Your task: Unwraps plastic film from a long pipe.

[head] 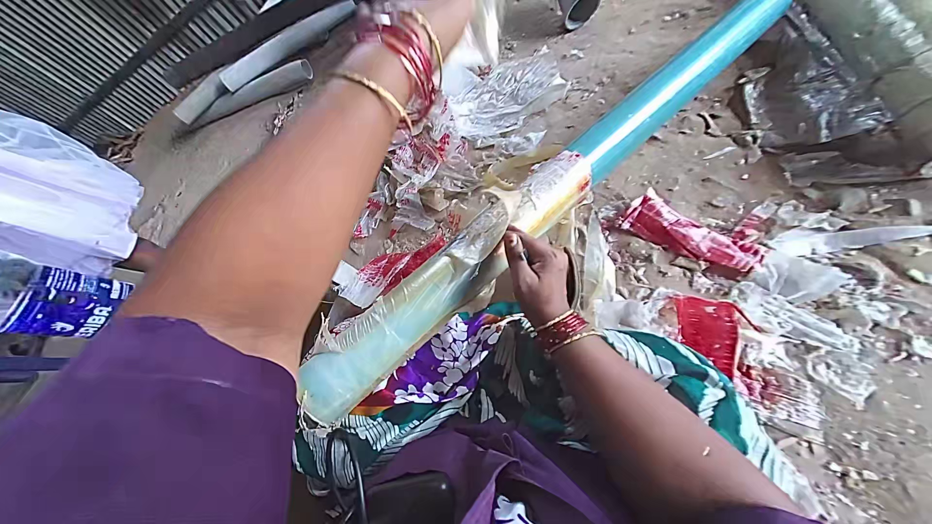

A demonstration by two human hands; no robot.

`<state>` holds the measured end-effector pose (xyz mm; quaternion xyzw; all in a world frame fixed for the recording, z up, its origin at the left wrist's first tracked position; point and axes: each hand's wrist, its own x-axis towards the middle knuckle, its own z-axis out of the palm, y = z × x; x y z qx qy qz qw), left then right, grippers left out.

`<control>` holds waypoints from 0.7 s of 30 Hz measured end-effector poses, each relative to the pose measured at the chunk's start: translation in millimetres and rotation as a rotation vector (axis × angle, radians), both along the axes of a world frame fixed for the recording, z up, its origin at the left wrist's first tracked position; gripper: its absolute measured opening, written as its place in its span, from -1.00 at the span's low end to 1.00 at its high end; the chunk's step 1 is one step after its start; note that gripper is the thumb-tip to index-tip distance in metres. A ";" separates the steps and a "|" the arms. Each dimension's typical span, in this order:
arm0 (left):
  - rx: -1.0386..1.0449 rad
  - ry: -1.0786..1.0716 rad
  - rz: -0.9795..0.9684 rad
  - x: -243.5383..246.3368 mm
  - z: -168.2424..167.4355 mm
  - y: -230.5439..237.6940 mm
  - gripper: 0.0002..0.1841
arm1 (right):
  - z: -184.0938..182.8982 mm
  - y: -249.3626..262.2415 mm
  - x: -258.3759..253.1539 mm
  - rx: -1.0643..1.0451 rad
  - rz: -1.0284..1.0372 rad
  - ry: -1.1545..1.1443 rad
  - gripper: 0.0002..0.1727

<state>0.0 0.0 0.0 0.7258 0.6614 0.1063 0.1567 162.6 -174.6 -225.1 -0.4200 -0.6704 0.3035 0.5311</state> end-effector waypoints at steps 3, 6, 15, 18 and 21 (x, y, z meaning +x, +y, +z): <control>-0.180 -0.263 0.310 29.8 -50.9 -53.7 0.09 | -2.1 -3.9 -3.0 0.027 0.012 -0.075 -0.52; -0.223 -0.304 0.218 25.4 -68.6 -75.9 0.00 | -3.0 -0.1 -2.6 0.003 0.017 -0.152 -0.57; -0.353 -0.239 0.487 -129.1 -91.1 -266.3 -0.65 | 2.6 0.1 -1.4 -0.026 0.077 -0.178 -0.71; -0.363 -0.495 0.695 -147.0 -114.4 -328.0 -0.54 | 1.9 2.1 -3.8 -0.012 0.080 -0.220 -0.63; -0.240 -0.789 0.696 -148.5 -131.5 -349.1 -0.56 | 4.4 -1.1 -5.3 -0.023 0.045 -0.216 -0.64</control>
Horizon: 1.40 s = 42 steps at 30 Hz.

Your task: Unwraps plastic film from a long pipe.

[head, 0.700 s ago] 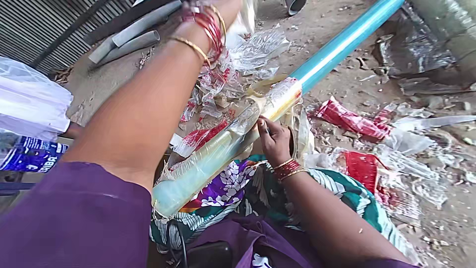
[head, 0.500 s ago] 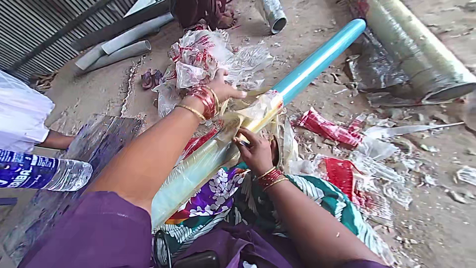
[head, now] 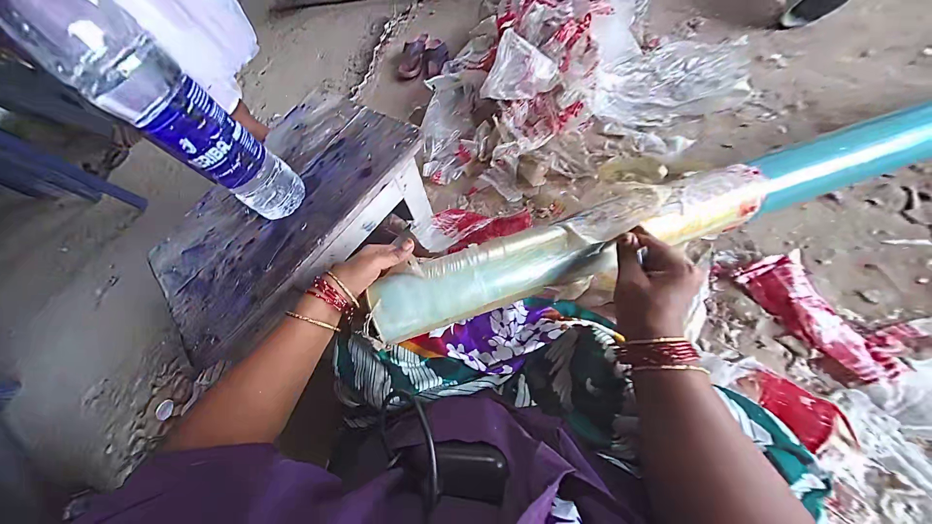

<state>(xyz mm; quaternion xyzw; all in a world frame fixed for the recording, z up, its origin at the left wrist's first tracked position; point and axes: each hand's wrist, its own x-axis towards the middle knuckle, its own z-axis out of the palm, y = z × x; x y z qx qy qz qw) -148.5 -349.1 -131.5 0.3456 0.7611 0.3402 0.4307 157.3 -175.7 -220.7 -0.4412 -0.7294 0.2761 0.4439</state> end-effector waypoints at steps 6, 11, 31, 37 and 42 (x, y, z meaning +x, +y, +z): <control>0.393 0.131 0.037 2.6 -7.0 -2.5 -0.82 | 16.2 -18.7 -4.5 0.314 -0.147 -0.066 -0.69; 0.651 0.330 -0.060 15.4 1.1 -14.8 -0.87 | 23.1 -35.9 -16.5 0.583 -0.004 -0.021 -0.75; 0.586 0.308 0.065 21.8 -46.6 -94.1 -0.10 | 61.3 -130.1 -115.2 0.222 0.572 -0.171 -0.54; 0.466 0.288 0.123 47.6 -64.2 -90.0 0.28 | 79.3 -126.8 -125.1 0.035 0.553 -0.235 -0.79; 0.453 0.505 0.046 49.9 -55.7 -89.4 0.18 | 73.7 -131.6 -112.9 0.025 0.539 -0.093 -0.80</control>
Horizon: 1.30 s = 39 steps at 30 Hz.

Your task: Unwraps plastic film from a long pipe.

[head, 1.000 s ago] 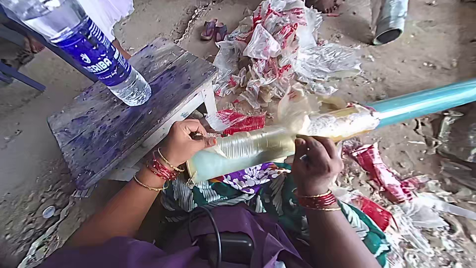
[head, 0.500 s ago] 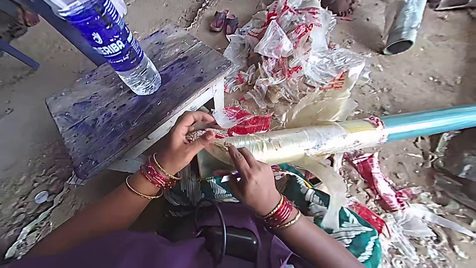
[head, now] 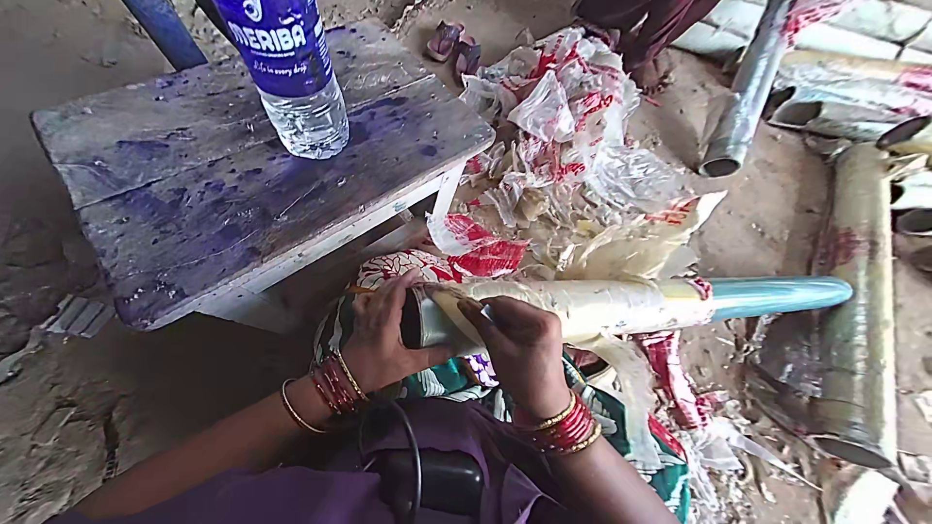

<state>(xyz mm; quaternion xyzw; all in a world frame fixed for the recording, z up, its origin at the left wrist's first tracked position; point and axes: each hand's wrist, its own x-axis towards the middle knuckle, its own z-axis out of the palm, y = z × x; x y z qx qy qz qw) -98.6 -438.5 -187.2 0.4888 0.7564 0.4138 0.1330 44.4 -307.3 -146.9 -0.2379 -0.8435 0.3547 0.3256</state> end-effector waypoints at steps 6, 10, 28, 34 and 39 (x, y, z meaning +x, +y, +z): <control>0.121 0.217 -0.032 6.3 -7.1 1.0 0.19 | -3.8 0.8 22.2 -0.278 -0.013 0.199 -0.86; 0.146 0.274 -0.033 13.6 -10.4 6.9 0.22 | -7.0 1.2 34.9 -0.485 -0.097 0.282 -0.84; 0.139 0.253 -0.019 21.0 -36.8 9.0 0.31 | 13.4 6.7 -16.6 0.495 0.007 -0.436 -0.84; 0.114 0.265 -0.029 19.4 -34.8 10.8 0.32 | 20.3 19.8 -8.1 0.413 0.077 -0.424 -0.80; 0.140 0.286 -0.017 20.5 -37.6 12.0 0.32 | 14.2 9.6 -17.1 0.423 0.132 -0.445 -0.87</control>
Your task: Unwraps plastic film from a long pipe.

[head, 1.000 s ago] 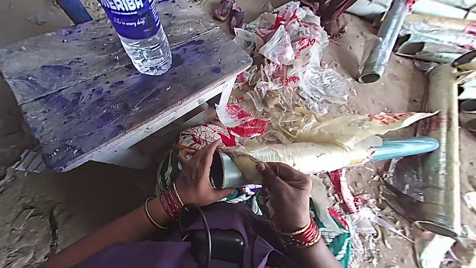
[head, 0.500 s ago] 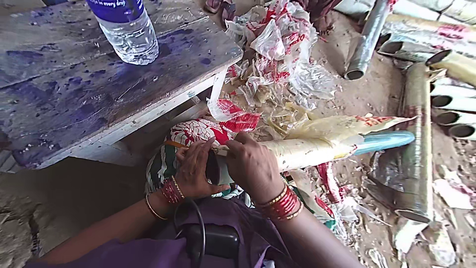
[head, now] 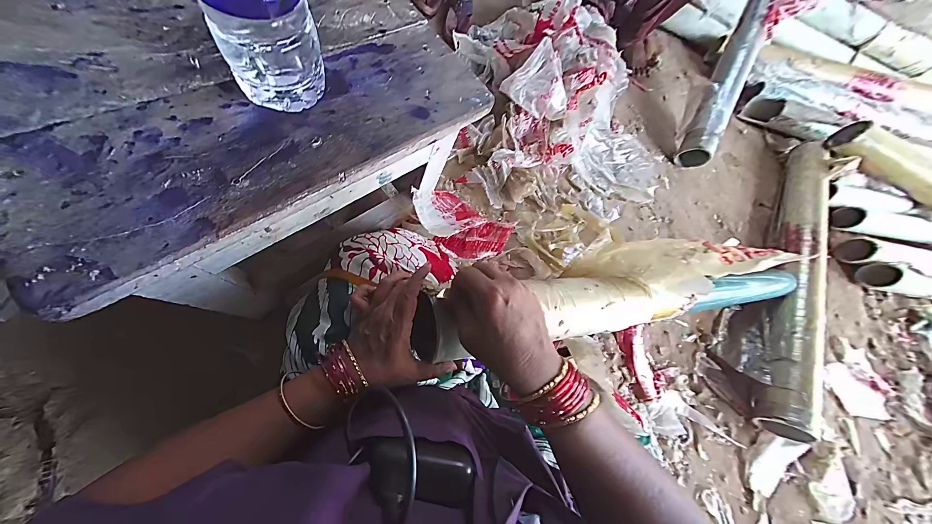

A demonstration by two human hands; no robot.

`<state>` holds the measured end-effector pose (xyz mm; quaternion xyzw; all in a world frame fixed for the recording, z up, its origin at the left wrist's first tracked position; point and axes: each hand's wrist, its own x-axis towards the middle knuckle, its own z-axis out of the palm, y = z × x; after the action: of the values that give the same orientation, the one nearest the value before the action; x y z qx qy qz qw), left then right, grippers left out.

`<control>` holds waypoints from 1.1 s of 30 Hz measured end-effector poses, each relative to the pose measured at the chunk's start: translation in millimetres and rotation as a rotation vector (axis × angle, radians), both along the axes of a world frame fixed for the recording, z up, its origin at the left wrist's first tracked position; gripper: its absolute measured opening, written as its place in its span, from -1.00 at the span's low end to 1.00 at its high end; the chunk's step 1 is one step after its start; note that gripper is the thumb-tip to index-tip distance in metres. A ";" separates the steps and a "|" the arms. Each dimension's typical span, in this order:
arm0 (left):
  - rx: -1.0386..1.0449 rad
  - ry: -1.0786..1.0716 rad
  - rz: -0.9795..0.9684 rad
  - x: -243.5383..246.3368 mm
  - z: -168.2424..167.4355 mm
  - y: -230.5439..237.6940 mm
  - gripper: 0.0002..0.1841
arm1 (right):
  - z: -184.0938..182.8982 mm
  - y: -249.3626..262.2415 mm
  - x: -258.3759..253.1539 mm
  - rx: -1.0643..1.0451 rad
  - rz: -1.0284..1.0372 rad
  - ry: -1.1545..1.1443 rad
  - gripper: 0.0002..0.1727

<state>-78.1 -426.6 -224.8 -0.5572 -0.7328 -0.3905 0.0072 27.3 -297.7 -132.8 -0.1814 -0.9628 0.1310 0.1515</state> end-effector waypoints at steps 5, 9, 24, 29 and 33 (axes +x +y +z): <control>-0.025 -0.002 -0.002 -1.2 8.0 -0.2 0.24 | 2.2 -9.9 -1.3 0.007 -0.146 -0.001 -0.85; 0.009 -0.010 -0.021 -1.6 16.7 4.2 0.18 | 11.5 -5.2 2.8 -0.024 -0.202 0.029 -0.81; -0.297 -1.070 -0.101 -0.8 64.1 24.5 0.21 | 38.3 10.2 8.1 -0.087 -0.213 0.076 -0.76; -0.266 -0.884 -0.111 -7.3 51.0 25.6 0.16 | 35.2 22.4 -12.7 -0.127 -0.034 -0.043 -0.73; -0.329 -0.796 -0.106 -6.9 51.5 21.3 0.22 | 34.5 19.6 -33.6 -0.118 -0.041 -0.110 -0.79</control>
<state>-85.0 -405.2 -173.3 -0.3938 -0.7013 -0.4527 -0.3851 -6.3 -278.0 -98.3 -0.2166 -0.9564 0.1741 0.0899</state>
